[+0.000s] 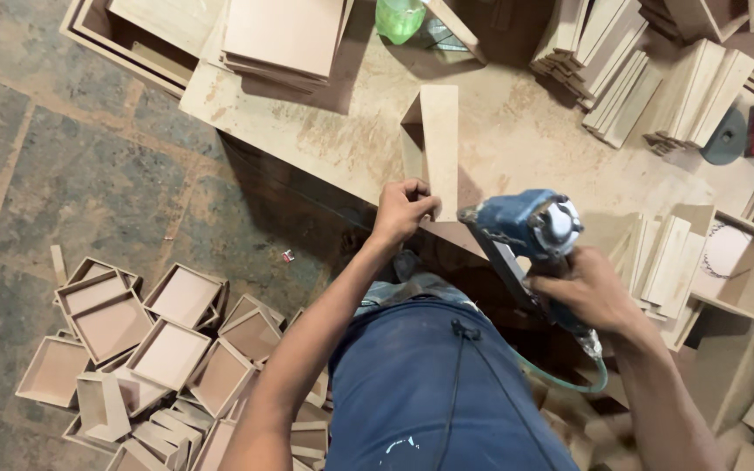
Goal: The person assembles small wooden boxes by applying glue to wooden pieces and joining them together. They use a nail gun to secure the joints and place the completed boxes on the floor.
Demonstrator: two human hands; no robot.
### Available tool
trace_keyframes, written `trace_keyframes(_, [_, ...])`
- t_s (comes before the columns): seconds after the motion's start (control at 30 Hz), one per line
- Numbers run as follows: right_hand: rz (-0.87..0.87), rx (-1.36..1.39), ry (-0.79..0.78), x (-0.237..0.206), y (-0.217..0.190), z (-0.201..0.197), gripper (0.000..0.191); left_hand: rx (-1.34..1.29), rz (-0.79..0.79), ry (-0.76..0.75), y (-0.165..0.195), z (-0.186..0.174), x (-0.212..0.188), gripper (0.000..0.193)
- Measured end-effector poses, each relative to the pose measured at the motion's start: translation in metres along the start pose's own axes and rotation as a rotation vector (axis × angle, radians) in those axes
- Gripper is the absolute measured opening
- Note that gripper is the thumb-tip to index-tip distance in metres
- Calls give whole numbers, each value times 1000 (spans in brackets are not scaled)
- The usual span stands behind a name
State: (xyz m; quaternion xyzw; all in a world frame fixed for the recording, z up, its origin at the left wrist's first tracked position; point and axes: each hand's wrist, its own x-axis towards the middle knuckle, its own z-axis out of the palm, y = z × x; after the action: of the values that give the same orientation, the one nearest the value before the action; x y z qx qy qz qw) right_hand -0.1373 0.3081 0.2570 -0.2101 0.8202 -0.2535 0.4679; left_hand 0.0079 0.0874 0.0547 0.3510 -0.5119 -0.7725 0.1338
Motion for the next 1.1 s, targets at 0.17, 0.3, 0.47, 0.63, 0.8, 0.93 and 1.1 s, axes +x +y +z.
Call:
trace_keyframes(0.17, [-33, -182, -86, 16, -8, 7, 23, -14, -51, -6, 13, -2, -3, 7])
trace_keyframes(0.3, [6, -224, -98, 23, -10, 11, 23, -4, -8, -18, 17, -7, -5, 7])
trace_keyframes(0.47, [-114, -316, -89, 31, -15, 9, 25, -23, 3, -57, 13, -12, 0, 8])
trace_keyframes(0.63, [-22, -338, -133, 34, -21, 4, 28, -36, 14, -69, 8, -13, 5, 9])
trace_keyframes(0.8, [-69, -389, -156, 34, -37, 4, 33, -1, 18, -65, 11, -15, 4, 10])
trace_keyframes(0.93, [-42, -431, -172, 33, -53, 4, 34, 30, -7, -51, 19, -14, 1, 10])
trace_keyframes(1.1, [-49, -537, -193, 33, -59, 0, 29, -9, -7, -66, 25, -14, -1, 9])
